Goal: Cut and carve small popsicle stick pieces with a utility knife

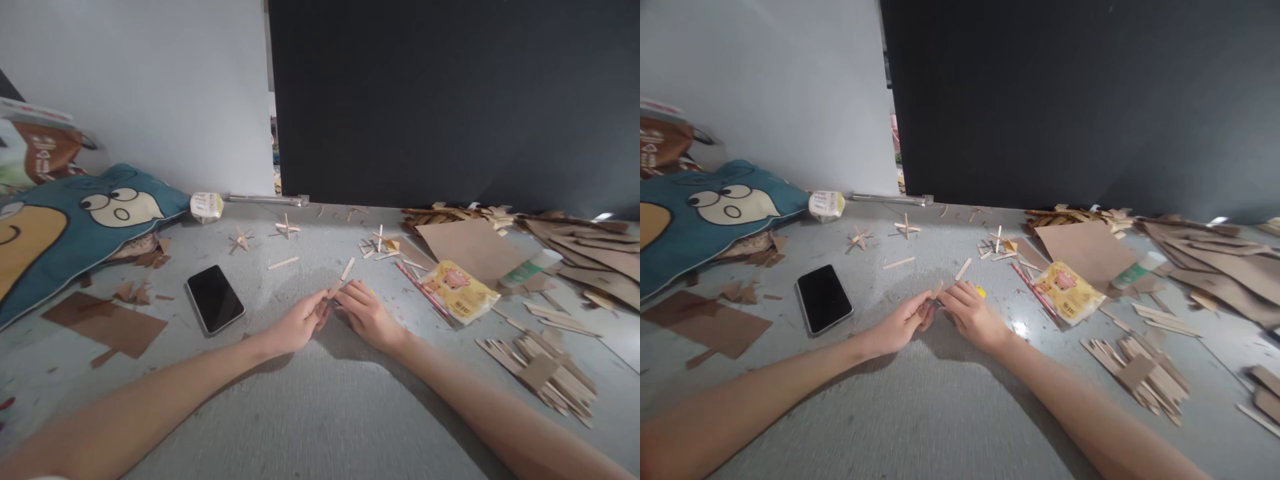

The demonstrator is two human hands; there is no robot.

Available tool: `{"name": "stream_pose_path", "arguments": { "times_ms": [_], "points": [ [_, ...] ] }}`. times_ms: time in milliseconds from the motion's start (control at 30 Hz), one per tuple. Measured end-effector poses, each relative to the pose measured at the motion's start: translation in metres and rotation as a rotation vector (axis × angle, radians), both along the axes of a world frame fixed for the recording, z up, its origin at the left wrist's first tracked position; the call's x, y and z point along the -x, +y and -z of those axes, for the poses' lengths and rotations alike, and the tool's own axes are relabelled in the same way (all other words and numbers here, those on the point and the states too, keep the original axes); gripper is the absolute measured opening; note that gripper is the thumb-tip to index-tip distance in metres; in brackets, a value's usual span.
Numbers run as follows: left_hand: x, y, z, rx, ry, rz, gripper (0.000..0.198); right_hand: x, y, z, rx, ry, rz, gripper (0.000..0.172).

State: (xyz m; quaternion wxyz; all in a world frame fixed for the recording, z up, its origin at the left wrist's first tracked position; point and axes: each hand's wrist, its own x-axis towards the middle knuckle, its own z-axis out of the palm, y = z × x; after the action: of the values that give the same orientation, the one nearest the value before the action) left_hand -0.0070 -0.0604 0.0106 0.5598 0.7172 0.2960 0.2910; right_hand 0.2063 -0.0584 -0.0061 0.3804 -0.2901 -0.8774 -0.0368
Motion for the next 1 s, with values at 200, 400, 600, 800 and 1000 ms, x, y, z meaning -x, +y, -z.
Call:
{"name": "stream_pose_path", "arguments": {
  "times_ms": [200, 400, 600, 800, 1000],
  "points": [
    [0.0001, 0.0015, 0.0012, 0.054, -0.016, -0.014, 0.043, 0.0004, 0.0005, 0.0007, 0.013, -0.004, 0.005, 0.031],
    [0.0001, 0.0020, 0.0022, 0.035, -0.019, -0.014, 0.046, -0.0010, 0.0026, 0.0039, 0.024, -0.007, 0.016, 0.033],
    [0.0016, 0.0027, 0.0025, 0.009, -0.003, -0.019, 0.044, 0.0000, 0.0015, 0.0010, 0.029, -0.013, -0.006, 0.033],
    [-0.0003, 0.0028, 0.0009, 0.005, -0.039, -0.043, 0.043, 0.0005, 0.0014, 0.0000, -0.001, -0.006, 0.004, 0.034],
    [-0.0015, 0.0033, 0.0015, -0.005, 0.013, -0.039, 0.040, 0.0004, 0.0007, 0.0001, 0.018, -0.015, -0.002, 0.031]
  ]
}}
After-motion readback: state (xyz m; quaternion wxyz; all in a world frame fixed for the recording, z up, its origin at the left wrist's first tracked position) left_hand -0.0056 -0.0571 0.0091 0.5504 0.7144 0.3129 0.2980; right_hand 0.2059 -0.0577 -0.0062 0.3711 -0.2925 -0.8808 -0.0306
